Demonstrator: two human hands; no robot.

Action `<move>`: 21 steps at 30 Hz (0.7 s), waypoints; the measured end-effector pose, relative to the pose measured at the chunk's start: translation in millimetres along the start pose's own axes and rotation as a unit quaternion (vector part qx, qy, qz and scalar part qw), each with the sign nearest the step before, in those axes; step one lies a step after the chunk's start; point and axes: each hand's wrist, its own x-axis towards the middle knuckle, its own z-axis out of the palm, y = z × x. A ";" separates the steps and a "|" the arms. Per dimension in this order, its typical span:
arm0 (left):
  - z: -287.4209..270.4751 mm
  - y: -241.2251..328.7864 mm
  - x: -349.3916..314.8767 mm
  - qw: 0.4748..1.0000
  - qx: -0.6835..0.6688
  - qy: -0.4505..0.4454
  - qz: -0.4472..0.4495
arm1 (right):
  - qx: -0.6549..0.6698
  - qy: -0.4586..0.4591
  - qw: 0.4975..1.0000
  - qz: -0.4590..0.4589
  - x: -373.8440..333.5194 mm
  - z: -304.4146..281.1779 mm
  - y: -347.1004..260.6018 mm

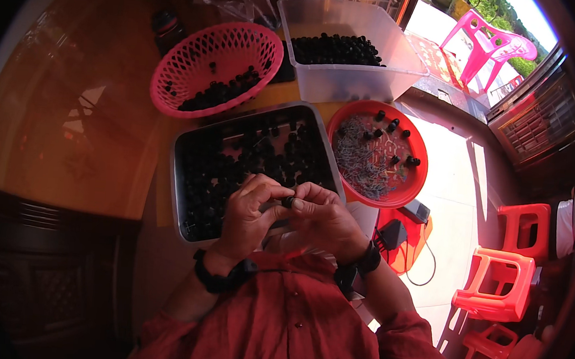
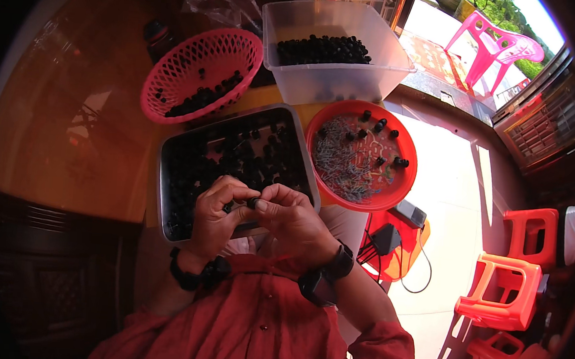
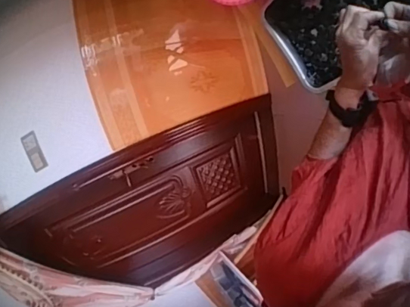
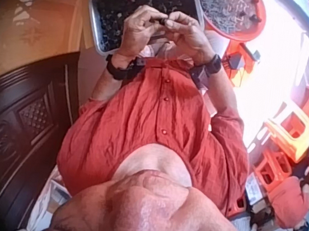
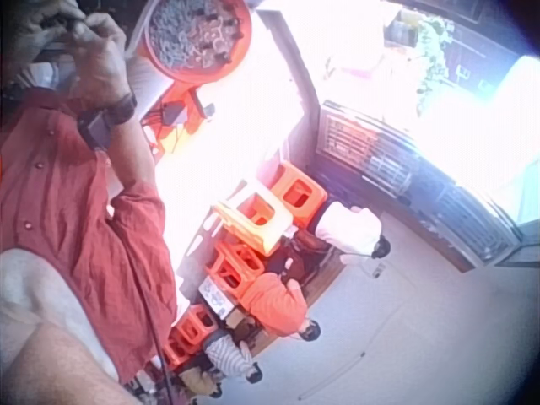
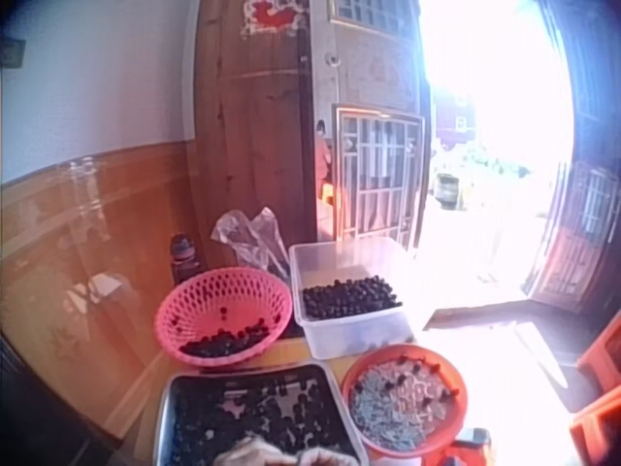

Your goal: Inspecting and sorting small black plastic or rubber components from a large tray into separate containers.

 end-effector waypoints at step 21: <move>-9.9 -42.1 -20.3 0.946 0.267 -0.144 -0.118 | -0.839 0.042 0.498 -0.214 27.2 2.1 -5.9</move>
